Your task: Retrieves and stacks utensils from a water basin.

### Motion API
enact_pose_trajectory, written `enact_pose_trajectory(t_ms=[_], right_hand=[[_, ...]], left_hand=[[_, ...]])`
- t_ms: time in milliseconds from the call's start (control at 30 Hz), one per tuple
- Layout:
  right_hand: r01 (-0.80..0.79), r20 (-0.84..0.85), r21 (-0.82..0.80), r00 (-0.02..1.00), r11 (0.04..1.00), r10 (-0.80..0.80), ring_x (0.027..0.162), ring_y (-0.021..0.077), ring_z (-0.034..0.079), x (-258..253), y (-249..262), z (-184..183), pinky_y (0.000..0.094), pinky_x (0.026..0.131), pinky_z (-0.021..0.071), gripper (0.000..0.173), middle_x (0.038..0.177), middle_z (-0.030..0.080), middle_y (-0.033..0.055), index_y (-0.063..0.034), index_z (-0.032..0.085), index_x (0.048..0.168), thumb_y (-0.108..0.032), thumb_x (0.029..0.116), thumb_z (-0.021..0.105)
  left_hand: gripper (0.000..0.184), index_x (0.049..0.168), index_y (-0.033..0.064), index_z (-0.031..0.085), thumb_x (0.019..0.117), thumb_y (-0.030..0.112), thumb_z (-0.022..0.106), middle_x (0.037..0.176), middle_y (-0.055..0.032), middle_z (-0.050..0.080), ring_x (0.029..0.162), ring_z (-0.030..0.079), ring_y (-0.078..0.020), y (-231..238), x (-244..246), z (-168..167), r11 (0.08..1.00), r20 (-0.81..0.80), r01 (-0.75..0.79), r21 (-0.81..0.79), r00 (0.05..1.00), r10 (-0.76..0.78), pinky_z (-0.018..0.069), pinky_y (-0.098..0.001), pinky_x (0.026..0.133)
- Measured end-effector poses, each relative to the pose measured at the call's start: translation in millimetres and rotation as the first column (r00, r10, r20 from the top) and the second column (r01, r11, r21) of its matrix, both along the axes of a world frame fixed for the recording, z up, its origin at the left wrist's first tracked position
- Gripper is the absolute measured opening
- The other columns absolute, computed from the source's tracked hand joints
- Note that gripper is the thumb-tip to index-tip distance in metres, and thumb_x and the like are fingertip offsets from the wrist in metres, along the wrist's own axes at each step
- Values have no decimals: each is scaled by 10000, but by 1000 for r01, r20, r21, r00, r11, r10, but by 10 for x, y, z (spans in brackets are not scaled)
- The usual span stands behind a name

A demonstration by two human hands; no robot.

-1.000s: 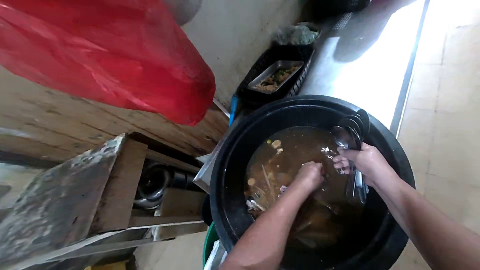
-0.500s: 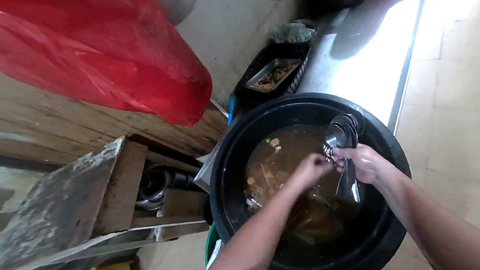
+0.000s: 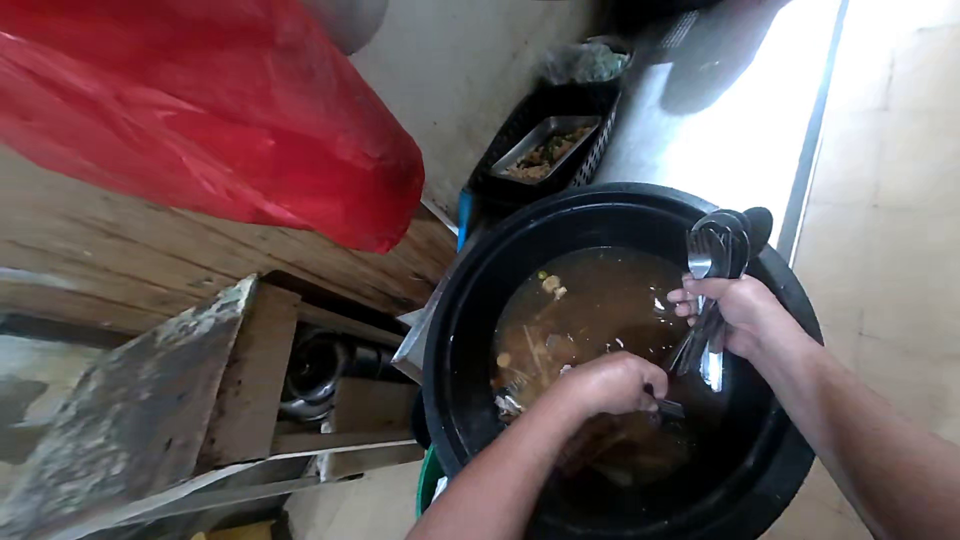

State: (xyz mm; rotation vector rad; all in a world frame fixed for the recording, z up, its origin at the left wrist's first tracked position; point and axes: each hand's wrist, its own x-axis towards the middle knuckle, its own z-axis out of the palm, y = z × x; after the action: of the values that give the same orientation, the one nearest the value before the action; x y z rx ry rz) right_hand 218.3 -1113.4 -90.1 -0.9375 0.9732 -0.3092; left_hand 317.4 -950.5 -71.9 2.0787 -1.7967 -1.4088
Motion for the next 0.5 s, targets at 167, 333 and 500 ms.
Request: enact_pose_trajectory(t_ms=[167, 333, 500], right_hand=[[-236, 73, 33, 970, 971, 233, 758, 164, 735, -16, 46, 21, 289, 655, 605, 173, 920, 749, 91, -16, 571, 1203, -78, 1044, 540], [-465, 197, 181, 880, 866, 432, 920, 293, 748, -55, 60, 3, 428, 824, 633, 238, 1038, 736, 174, 17, 614, 1210, -86, 1064, 458], [-411, 57, 95, 911, 907, 407, 633, 121, 603, -48, 66, 10, 276, 619, 561, 143, 794, 618, 32, -70, 588, 1172, -62, 1038, 540]], left_hand=[[143, 1075, -13, 675, 933, -11, 669, 1035, -72, 706, 914, 669, -113, 224, 393, 310, 782, -502, -594, -187, 742, 444, 567, -296, 842], [182, 1124, 11, 561, 964, -7, 646, 976, -93, 650, 780, 675, -167, -157, 326, 185, 420, -770, -906, -55, 307, 560, 605, -333, 728], [340, 1320, 40, 581, 1034, 220, 617, 1177, -117, 628, 932, 616, -176, -164, 355, -19, 589, -438, -794, -152, 588, 680, 522, -347, 776]])
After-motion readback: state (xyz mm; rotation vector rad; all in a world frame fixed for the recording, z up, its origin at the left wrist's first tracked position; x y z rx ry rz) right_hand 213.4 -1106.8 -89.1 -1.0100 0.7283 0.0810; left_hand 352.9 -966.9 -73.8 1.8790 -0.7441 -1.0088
